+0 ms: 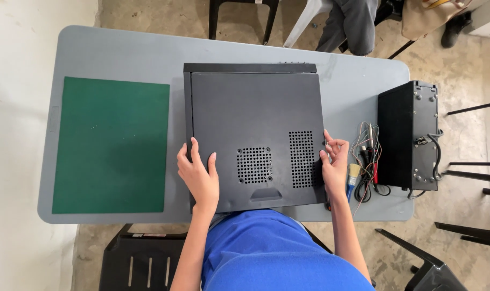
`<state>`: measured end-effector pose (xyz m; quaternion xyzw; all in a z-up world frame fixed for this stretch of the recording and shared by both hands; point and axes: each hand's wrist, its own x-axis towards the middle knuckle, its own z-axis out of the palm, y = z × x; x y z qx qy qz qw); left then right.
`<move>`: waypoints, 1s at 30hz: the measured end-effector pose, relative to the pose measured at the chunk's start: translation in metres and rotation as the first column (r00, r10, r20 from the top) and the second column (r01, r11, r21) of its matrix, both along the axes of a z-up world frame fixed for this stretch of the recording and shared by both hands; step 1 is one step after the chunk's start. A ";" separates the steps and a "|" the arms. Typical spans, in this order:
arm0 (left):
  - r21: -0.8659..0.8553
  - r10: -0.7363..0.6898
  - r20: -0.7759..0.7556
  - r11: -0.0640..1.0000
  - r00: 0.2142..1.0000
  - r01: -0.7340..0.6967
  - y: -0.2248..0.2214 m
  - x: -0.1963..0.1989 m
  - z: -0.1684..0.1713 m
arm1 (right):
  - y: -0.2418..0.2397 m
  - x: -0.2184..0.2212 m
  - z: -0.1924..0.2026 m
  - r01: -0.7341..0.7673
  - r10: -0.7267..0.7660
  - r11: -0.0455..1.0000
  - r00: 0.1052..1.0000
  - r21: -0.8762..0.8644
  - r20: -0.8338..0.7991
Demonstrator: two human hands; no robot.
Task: Connecting internal motherboard cables, cleaning the chassis with a brush, and installing the side panel of a desktop computer.
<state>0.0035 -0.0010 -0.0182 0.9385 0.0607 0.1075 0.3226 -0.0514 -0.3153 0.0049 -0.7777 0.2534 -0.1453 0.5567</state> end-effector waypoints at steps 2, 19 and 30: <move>-0.014 -0.007 0.001 1.000 1.000 0.007 0.000 0.002 0.001 | -0.004 0.000 -0.005 -0.022 0.021 0.999 0.999 0.037 0.026; 0.009 -0.030 0.040 1.000 0.999 0.029 0.005 0.000 0.000 | -0.019 -0.002 -0.035 -0.107 0.058 0.976 0.967 0.189 0.248; -0.016 0.008 0.025 1.000 1.000 -0.008 0.002 0.001 0.003 | 0.000 -0.001 -0.014 -0.106 0.076 0.989 0.964 0.107 0.254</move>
